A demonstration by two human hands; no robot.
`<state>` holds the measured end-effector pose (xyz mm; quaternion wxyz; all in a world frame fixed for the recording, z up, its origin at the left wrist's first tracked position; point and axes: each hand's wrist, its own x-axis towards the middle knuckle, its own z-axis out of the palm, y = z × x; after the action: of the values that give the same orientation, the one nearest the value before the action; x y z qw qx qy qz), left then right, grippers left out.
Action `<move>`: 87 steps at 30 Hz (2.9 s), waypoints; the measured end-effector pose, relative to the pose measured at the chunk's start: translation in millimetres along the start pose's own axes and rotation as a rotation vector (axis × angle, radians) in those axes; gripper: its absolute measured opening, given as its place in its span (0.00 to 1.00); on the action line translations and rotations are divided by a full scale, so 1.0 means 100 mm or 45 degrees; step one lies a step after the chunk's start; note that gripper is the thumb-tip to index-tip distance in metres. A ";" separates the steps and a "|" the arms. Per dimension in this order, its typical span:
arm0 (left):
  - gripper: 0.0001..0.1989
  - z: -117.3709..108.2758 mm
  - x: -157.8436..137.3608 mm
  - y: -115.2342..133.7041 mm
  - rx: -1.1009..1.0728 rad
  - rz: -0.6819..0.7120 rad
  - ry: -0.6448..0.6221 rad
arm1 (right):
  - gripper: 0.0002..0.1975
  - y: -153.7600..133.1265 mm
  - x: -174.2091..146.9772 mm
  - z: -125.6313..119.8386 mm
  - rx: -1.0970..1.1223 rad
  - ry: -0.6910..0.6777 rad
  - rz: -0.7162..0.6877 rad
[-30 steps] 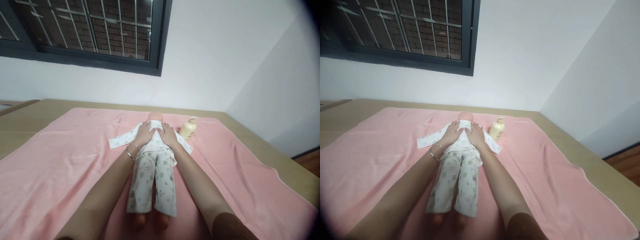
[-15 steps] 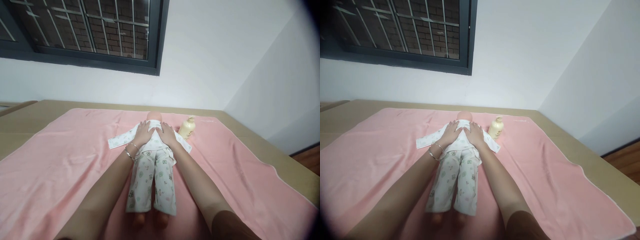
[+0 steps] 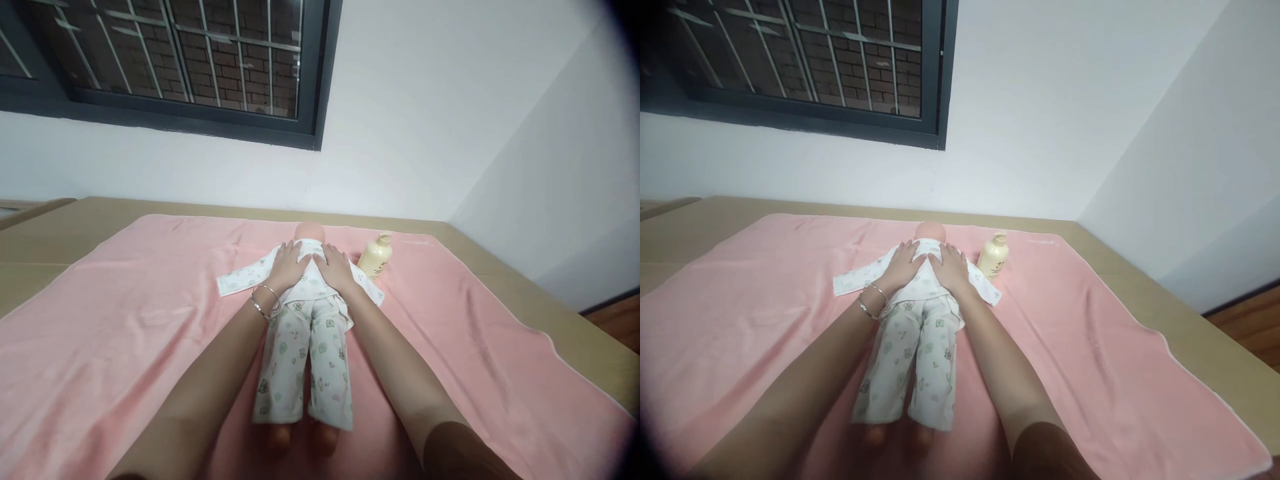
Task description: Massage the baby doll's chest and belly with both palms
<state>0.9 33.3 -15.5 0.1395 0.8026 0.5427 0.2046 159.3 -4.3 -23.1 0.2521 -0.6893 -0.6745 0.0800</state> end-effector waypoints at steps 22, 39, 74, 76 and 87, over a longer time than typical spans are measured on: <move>0.21 -0.69 -0.42 0.45 0.431 0.199 -0.436 | 0.17 -0.49 -0.41 -0.71 -0.342 -0.448 -0.383; 0.36 -0.41 -0.13 0.06 0.161 -0.006 -0.425 | 0.31 -0.16 -0.05 -0.17 -0.148 -0.159 -0.073; 0.27 -0.43 -0.16 0.15 0.095 0.224 -0.230 | 0.22 -0.24 -0.10 -0.25 0.041 -0.061 -0.195; 0.28 -0.26 -0.10 0.10 0.079 0.202 -0.150 | 0.26 -0.16 -0.04 -0.11 0.029 -0.036 -0.154; 0.31 -0.09 -0.09 0.08 0.019 0.047 -0.072 | 0.29 -0.10 -0.01 0.00 0.030 -0.063 0.018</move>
<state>0.1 22.2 -5.4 0.1451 0.8190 0.5250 0.1805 150.3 -6.1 -18.6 0.2430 -0.6890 -0.6745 0.1067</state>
